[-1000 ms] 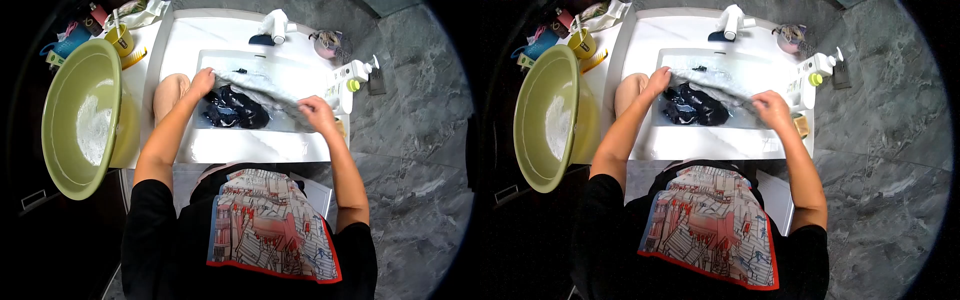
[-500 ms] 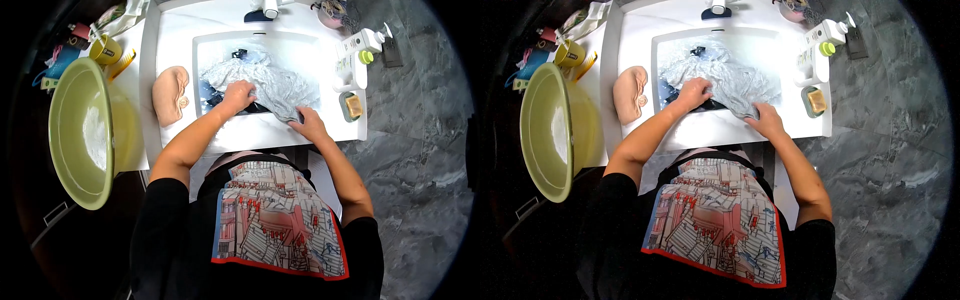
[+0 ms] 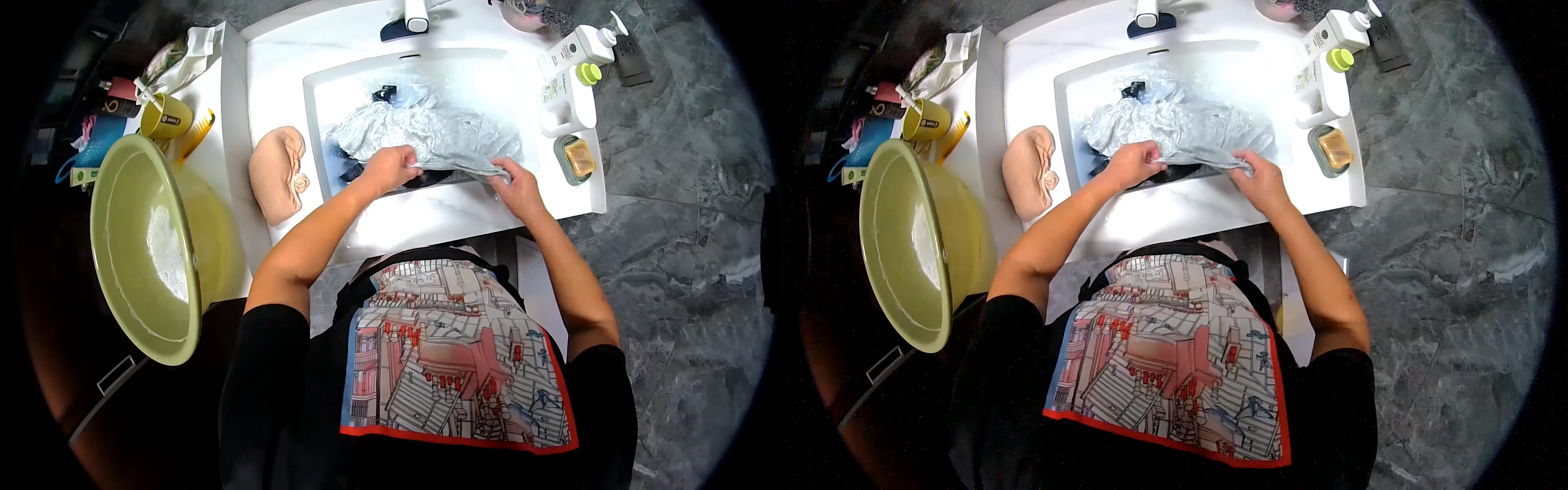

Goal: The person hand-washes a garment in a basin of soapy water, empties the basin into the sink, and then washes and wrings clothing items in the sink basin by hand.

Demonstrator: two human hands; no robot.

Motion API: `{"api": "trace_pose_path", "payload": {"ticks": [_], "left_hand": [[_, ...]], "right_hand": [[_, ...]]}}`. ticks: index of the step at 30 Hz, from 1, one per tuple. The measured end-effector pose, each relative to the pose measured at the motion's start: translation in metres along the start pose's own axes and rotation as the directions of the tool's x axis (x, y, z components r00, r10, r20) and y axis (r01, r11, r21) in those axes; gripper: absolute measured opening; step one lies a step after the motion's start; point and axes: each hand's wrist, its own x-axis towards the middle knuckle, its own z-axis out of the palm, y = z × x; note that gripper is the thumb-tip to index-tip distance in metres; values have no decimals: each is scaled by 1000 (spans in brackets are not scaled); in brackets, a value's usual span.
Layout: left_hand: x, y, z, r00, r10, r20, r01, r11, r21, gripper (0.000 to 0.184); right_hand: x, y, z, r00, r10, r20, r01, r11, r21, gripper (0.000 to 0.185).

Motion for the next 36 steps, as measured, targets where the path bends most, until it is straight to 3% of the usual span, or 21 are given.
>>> {"api": "trace_pose_path", "payload": {"ticks": [1,2,4,5,6,7,9,11,13,15,17,19,21,22,23,25,28,29,32,33,36], "left_hand": [[0,-3,-7,1000,5,1,-5,1000,1,25],[-2,-7,-14,958,229,-172,-214,972,100,21],[-4,-11,-31,752,535,-385,-477,845,242,11],[-4,-9,-38,751,540,-381,-480,842,247,11],[-3,-6,-45,898,237,-371,-309,939,-147,13],[-3,-4,-49,971,-64,-230,-64,858,-509,15],[-5,15,-57,973,-39,-226,-92,836,-541,28],[-24,71,-71,959,163,-231,-269,780,-565,47],[-23,91,-68,882,371,-291,-453,837,-307,47],[-22,103,-77,934,286,-214,-335,910,-244,31],[-21,118,-88,921,126,-369,-268,891,-366,25],[-29,142,-99,907,146,-394,-288,899,-331,16],[-29,167,-102,900,132,-416,-342,804,-486,16],[-28,179,-104,871,188,-455,-419,767,-486,16],[-28,197,-107,857,170,-486,-455,693,-559,18],[-23,220,-117,845,195,-498,-505,598,-623,18],[-9,243,-132,864,112,-492,-497,24,-867,17],[-2,238,-141,847,143,-511,-514,-18,-857,18],[15,215,-162,871,88,-483,-491,137,-861,22],[23,201,-156,870,93,-485,-493,133,-860,22],[61,144,-116,873,-94,-479,-345,576,-741,25]], "right_hand": [[8,1,-10,993,73,95,-64,993,-101,29],[14,2,-19,970,158,183,-119,972,-204,31],[27,1,-32,956,208,208,-144,948,-284,31],[32,-1,-36,939,257,228,-163,917,-363,32],[37,-3,-35,958,218,188,-162,948,-273,29],[41,-12,-31,959,214,184,-160,949,-271,29],[50,-41,-16,991,88,103,-89,996,2,26],[49,-78,-5,988,-26,154,11,995,100,25],[52,-103,-11,970,-147,194,107,974,202,25],[59,-116,-20,948,-196,252,129,957,259,25],[70,-111,-44,923,-231,306,179,966,188,65],[79,-73,-50,903,-126,412,122,992,37,95],[77,-11,-20,919,-161,360,251,943,-217,109],[78,-4,-2,894,-222,389,303,939,-160,113],[77,-15,10,850,-376,369,400,916,10,108],[82,-29,56,941,-339,7,308,861,405,84],[97,-31,50,979,-195,-57,192,793,578,73],[100,-34,45,991,-108,-75,131,741,659,68],[112,-37,33,984,158,-81,-14,525,851,53],[116,-12,33,962,139,-234,121,551,826,35],[129,36,9,897,428,-111,-191,601,776,50]]}}
